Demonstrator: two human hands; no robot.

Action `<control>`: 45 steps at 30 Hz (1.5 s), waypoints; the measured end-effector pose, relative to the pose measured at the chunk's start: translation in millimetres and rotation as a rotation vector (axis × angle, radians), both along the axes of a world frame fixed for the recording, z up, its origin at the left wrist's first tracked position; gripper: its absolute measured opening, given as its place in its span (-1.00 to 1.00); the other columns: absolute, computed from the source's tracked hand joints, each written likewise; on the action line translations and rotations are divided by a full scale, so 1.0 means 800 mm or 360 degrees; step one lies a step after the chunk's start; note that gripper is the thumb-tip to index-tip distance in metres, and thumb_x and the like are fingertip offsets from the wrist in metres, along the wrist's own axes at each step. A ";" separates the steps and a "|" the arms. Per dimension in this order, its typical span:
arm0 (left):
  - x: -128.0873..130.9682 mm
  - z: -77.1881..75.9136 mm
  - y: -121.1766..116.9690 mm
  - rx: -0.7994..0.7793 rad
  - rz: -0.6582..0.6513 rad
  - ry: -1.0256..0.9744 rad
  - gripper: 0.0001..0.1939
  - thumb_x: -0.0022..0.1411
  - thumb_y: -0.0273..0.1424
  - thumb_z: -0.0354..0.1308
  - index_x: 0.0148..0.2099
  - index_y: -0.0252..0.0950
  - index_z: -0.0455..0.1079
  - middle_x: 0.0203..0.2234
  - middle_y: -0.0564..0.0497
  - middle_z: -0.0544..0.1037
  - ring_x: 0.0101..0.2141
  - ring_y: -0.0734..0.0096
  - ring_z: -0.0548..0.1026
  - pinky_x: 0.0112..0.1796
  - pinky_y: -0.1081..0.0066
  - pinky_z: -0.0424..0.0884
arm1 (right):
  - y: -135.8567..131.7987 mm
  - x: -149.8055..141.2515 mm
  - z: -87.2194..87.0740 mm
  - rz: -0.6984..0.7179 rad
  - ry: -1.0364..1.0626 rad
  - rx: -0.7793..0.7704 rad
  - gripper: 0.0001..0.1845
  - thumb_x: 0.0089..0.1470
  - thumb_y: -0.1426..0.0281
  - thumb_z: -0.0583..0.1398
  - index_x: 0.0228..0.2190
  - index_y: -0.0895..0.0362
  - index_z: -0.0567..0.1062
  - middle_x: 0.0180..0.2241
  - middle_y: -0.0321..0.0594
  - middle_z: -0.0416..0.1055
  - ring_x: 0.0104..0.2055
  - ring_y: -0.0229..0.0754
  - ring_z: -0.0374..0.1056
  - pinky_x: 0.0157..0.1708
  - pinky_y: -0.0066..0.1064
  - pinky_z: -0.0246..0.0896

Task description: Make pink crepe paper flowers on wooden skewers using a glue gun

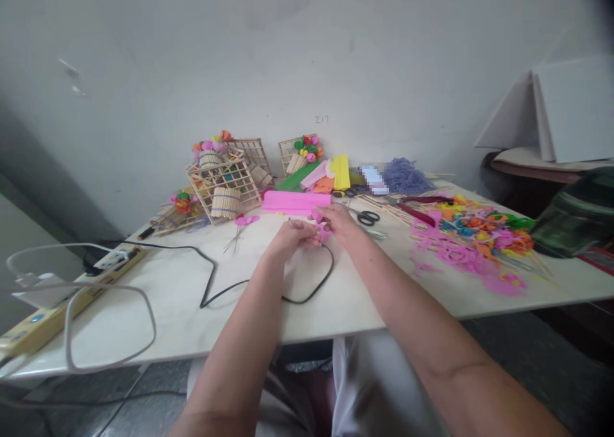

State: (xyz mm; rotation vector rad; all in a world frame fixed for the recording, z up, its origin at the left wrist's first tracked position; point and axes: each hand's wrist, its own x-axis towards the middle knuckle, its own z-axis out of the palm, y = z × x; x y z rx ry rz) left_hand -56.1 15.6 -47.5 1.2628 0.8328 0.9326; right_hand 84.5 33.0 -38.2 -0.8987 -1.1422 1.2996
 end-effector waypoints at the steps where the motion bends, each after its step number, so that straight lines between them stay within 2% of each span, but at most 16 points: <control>1: 0.000 0.000 0.000 0.0001 0.0001 0.0007 -0.76 -0.15 -0.39 0.28 -0.41 -0.46 0.42 -0.59 -0.09 0.50 -0.59 0.46 0.46 -0.56 0.53 0.37 | 0.000 0.000 0.000 -0.0013 -0.0004 0.0002 -0.75 -0.30 0.26 0.26 -0.66 0.20 0.41 -0.57 -0.20 0.44 -0.65 -0.39 0.15 -0.72 -0.54 -0.20; 5: 0.001 -0.001 0.000 0.0008 0.0005 0.0019 -0.76 -0.15 -0.39 0.28 -0.40 -0.46 0.42 -0.58 -0.10 0.51 -0.58 0.45 0.47 -0.55 0.53 0.38 | -0.001 0.000 0.000 -0.0072 -0.0005 0.0011 -0.77 -0.30 0.29 0.25 -0.69 0.20 0.39 -0.59 -0.22 0.43 -0.64 -0.39 0.16 -0.70 -0.55 -0.18; 9: 0.000 0.001 0.000 -0.0018 0.0036 -0.0043 -0.75 -0.15 -0.40 0.28 -0.39 -0.46 0.42 -0.59 -0.09 0.51 -0.58 0.46 0.47 -0.54 0.53 0.39 | -0.001 0.000 -0.001 0.0007 0.0003 0.0065 -0.71 -0.23 0.19 0.21 -0.62 0.19 0.43 -0.50 -0.18 0.47 -0.59 -0.35 0.21 -0.70 -0.54 -0.17; 12: -0.002 0.002 -0.001 -0.0038 0.0077 -0.0062 -0.75 -0.15 -0.41 0.28 -0.38 -0.47 0.42 -0.60 -0.09 0.51 -0.59 0.47 0.46 -0.53 0.53 0.39 | 0.001 0.000 -0.003 0.0003 -0.0020 0.0061 -0.68 -0.22 0.16 0.20 -0.62 0.20 0.44 -0.53 -0.17 0.46 -0.59 -0.34 0.20 -0.70 -0.54 -0.17; 15: -0.003 0.002 0.000 -0.0036 0.0076 -0.0069 -0.76 -0.14 -0.41 0.27 -0.39 -0.48 0.42 -0.59 -0.10 0.51 -0.59 0.47 0.46 -0.53 0.53 0.39 | 0.005 0.001 -0.003 -0.0101 0.0002 -0.0012 -0.71 -0.24 0.19 0.22 -0.63 0.20 0.41 -0.59 -0.20 0.42 -0.61 -0.34 0.19 -0.72 -0.55 -0.18; 22: -0.002 0.003 0.000 -0.0038 0.0121 -0.0120 -0.80 -0.12 -0.46 0.26 -0.39 -0.49 0.42 -0.57 -0.10 0.51 -0.59 0.49 0.46 -0.52 0.51 0.42 | 0.010 0.004 -0.003 -0.0538 0.0033 -0.0108 -0.80 -0.17 0.35 0.15 -0.69 0.19 0.36 -0.66 -0.25 0.39 -0.66 -0.39 0.10 -0.72 -0.54 -0.16; 24: -0.003 0.004 0.000 -0.0039 0.0125 -0.0126 -0.80 -0.12 -0.46 0.25 -0.40 -0.49 0.41 -0.58 -0.10 0.51 -0.59 0.49 0.45 -0.51 0.51 0.42 | 0.010 0.004 -0.003 -0.0518 0.0027 -0.0080 -0.83 -0.17 0.37 0.14 -0.67 0.19 0.38 -0.63 -0.25 0.41 -0.65 -0.39 0.11 -0.71 -0.54 -0.13; 27: -0.003 0.003 0.001 -0.0041 0.0134 -0.0123 -0.80 -0.11 -0.46 0.25 -0.39 -0.49 0.41 -0.57 -0.09 0.51 -0.58 0.50 0.46 -0.49 0.50 0.43 | 0.009 0.005 -0.005 -0.0365 0.0058 -0.0017 -0.87 -0.23 0.37 0.18 -0.62 0.19 0.43 -0.59 -0.26 0.42 -0.62 -0.38 0.16 -0.67 -0.53 -0.06; 32: -0.004 0.002 0.002 -0.0037 0.0121 -0.0100 -0.77 -0.13 -0.43 0.27 -0.39 -0.49 0.41 -0.56 -0.10 0.51 -0.58 0.49 0.46 -0.48 0.49 0.43 | 0.011 0.004 -0.009 -0.0170 0.0096 0.0041 -0.77 -0.30 0.27 0.25 -0.65 0.20 0.42 -0.68 -0.31 0.33 -0.61 -0.36 0.18 -0.65 -0.53 -0.04; 39: -0.001 0.002 0.001 -0.0013 0.0089 -0.0042 -0.74 -0.15 -0.41 0.28 -0.37 -0.48 0.41 -0.59 -0.10 0.50 -0.59 0.47 0.46 -0.54 0.52 0.40 | 0.014 0.000 -0.012 -0.0178 -0.0005 0.0097 -0.78 -0.35 0.31 0.28 -0.70 0.20 0.40 -0.70 -0.30 0.32 -0.66 -0.40 0.10 -0.65 -0.51 -0.06; 45: -0.001 0.002 0.000 -0.0007 0.0125 -0.0091 -0.79 -0.11 -0.44 0.25 -0.39 -0.47 0.40 -0.57 -0.09 0.51 -0.58 0.49 0.46 -0.49 0.49 0.42 | 0.007 0.000 -0.009 -0.0154 -0.0029 0.0072 -0.75 -0.27 0.25 0.25 -0.64 0.20 0.44 -0.61 -0.24 0.39 -0.60 -0.37 0.16 -0.63 -0.51 -0.01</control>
